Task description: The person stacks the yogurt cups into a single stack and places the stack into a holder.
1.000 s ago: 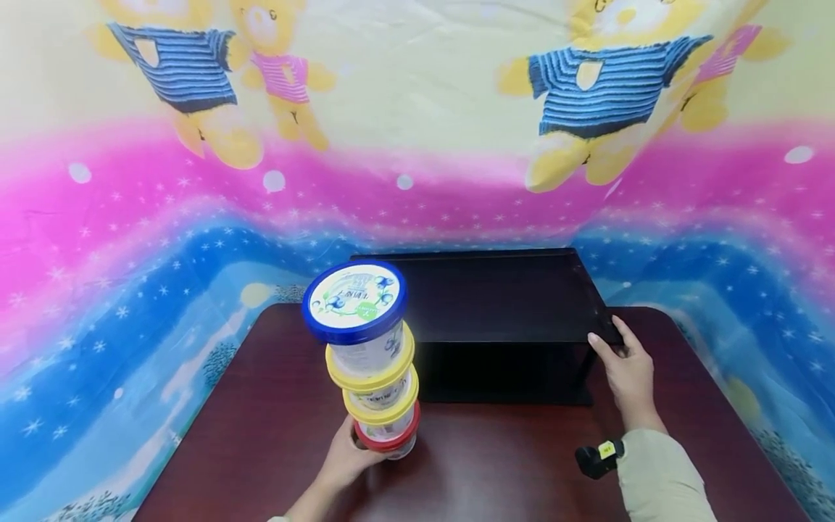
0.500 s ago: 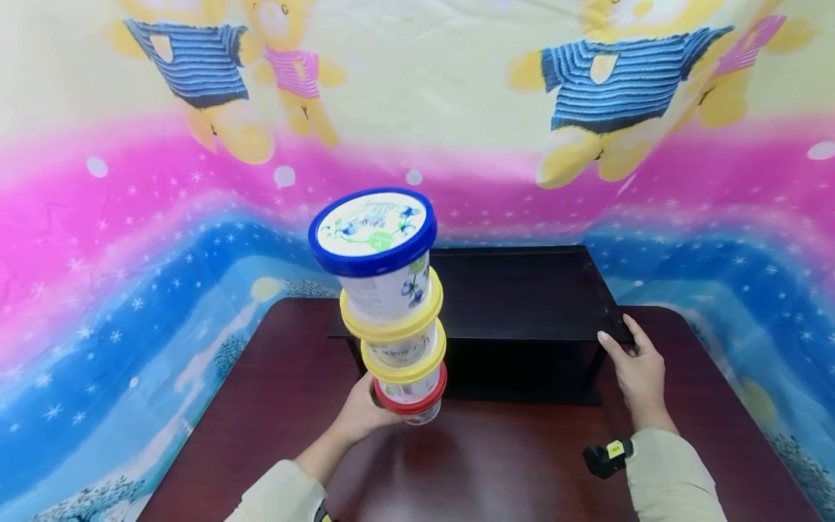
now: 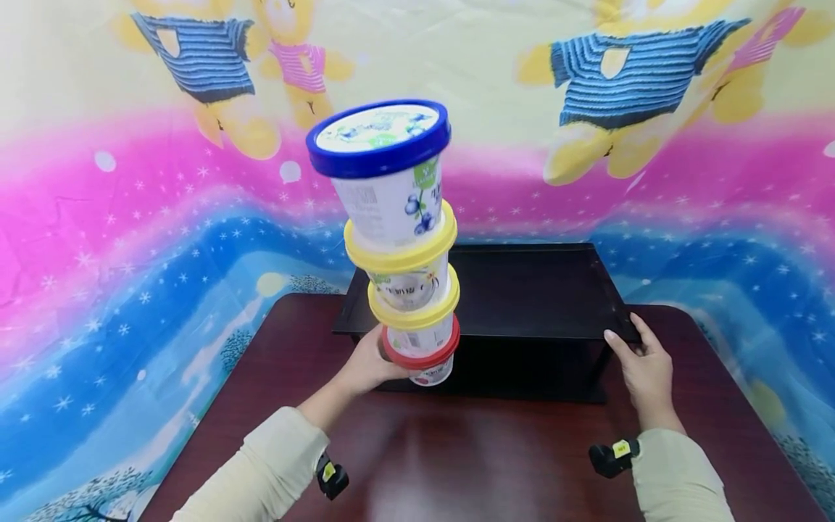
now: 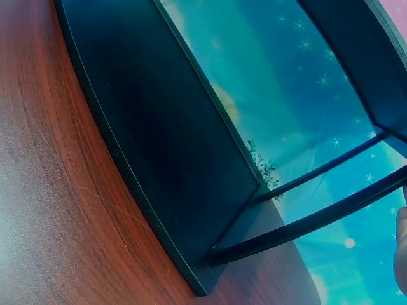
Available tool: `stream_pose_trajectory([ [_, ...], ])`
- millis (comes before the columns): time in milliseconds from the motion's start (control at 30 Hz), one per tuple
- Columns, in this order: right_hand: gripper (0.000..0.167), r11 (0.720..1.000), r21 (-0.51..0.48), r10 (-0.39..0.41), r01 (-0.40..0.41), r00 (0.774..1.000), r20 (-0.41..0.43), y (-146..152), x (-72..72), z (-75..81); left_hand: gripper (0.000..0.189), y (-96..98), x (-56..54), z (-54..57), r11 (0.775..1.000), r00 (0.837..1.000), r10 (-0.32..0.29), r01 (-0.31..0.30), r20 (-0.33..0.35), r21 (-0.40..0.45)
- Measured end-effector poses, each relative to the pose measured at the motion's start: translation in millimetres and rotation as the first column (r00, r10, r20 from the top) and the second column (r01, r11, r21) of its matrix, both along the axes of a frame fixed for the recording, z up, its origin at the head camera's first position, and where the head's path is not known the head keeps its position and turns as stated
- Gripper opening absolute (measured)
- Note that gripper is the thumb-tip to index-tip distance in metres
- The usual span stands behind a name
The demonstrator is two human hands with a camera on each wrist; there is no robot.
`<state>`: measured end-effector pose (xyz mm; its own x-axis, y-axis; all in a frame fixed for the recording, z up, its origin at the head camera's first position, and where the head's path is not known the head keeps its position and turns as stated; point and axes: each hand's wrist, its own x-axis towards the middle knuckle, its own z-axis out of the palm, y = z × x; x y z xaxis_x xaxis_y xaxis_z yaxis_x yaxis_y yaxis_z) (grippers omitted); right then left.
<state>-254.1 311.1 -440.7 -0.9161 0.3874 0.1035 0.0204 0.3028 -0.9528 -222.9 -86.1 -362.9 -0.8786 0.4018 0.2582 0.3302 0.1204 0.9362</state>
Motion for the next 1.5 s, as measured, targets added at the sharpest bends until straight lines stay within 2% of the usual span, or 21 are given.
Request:
stream_pose_trajectory([
  [133, 0.059, 0.999, -0.043, 0.013, -0.013, 1.000, 0.008, -4.7, 6.6, 8.9, 0.057, 1.5, -8.3, 10.6, 1.000, 1.000, -0.011, 0.011, -0.004, -0.007],
  [267, 0.059, 0.999, -0.038, 0.009, -0.008, 1.000, 0.011, -4.7, 6.6, 9.0, 0.058, 2.9, -19.0, 18.2, 0.999, 0.999, -0.045, 0.045, -0.013, 0.003],
  [400, 0.060, 0.999, -0.039, 0.011, -0.010, 1.000, 0.010, -4.5, 5.1, 8.3, 0.059, 4.8, -36.3, 18.5, 0.998, 0.998, -0.056, 0.056, -0.011, 0.016],
  [533, 0.060, 0.997, -0.076, 0.021, -0.021, 1.000, -0.006, -4.9, 3.6, 7.7, 0.060, 8.7, -54.0, 16.0, 1.000, 1.000, 0.002, -0.002, 0.021, 0.013],
  [733, 0.060, 0.995, -0.094, 0.019, -0.021, 1.000, -0.023, -3.8, 2.6, 6.0, 0.060, 18.3, -76.0, 16.2, 0.997, 0.997, 0.077, -0.078, 0.032, 0.019],
  [900, 0.059, 0.996, -0.089, 0.012, -0.014, 1.000, -0.025, -0.4, 0.9, 4.6, 0.059, 28.4, -81.5, 26.9, 0.993, 0.992, 0.115, -0.117, 0.050, 0.027],
  [967, 0.058, 0.998, -0.057, 0.001, -0.002, 1.000, -0.019, 1.7, -1.2, 1.9, 0.059, 33.2, -81.8, 30.8, 0.990, 0.989, 0.135, -0.136, 0.060, 0.023],
  [1000, 0.058, 0.999, -0.039, -0.002, 0.002, 1.000, -0.011, 2.8, -2.3, 0.3, 0.059, 35.4, -83.8, 29.9, 0.989, 0.987, 0.145, -0.147, 0.065, 0.026],
  [1033, 0.057, 0.997, -0.078, -0.004, 0.001, 0.999, -0.036, 4.8, -4.5, -3.6, 0.060, 37.4, -86.4, 28.2, 0.988, 0.986, 0.151, -0.153, 0.071, 0.033],
  [1133, 0.057, 0.999, -0.046, -0.005, 0.004, 1.000, -0.030, 5.3, -5.0, -6.2, 0.063, 42.2, -95.7, 19.3, 0.982, 0.978, 0.179, -0.184, 0.109, 0.034],
  [1233, 0.058, 0.994, -0.108, 0.018, -0.024, 0.998, -0.052, 3.7, -1.8, -4.0, 0.066, 45.6, -107.7, 5.6, 0.976, 0.968, 0.211, -0.216, 0.136, 0.022],
  [1267, 0.059, 0.997, -0.076, 0.025, -0.027, 0.999, -0.029, 1.9, 0.6, -0.4, 0.067, 46.4, -111.2, 1.1, 0.974, 0.965, 0.225, -0.228, 0.136, 0.010],
  [1300, 0.059, 0.995, -0.091, 0.029, -0.032, 0.999, -0.030, 0.9, 1.9, 1.3, 0.067, 47.2, -113.9, -2.8, 0.971, 0.962, 0.238, -0.240, 0.135, -0.002],
  [1400, 0.060, 0.991, -0.126, 0.036, -0.040, 0.999, -0.035, 0.1, 2.8, 2.9, 0.068, 48.9, -118.6, -10.4, 0.962, 0.954, 0.273, -0.272, 0.122, -0.024],
  [1500, 0.059, 0.997, -0.069, 0.023, -0.025, 0.999, -0.026, 3.4, -1.0, -2.6, 0.068, 49.3, -119.5, -13.4, 0.954, 0.947, 0.300, -0.297, 0.113, -0.040],
])
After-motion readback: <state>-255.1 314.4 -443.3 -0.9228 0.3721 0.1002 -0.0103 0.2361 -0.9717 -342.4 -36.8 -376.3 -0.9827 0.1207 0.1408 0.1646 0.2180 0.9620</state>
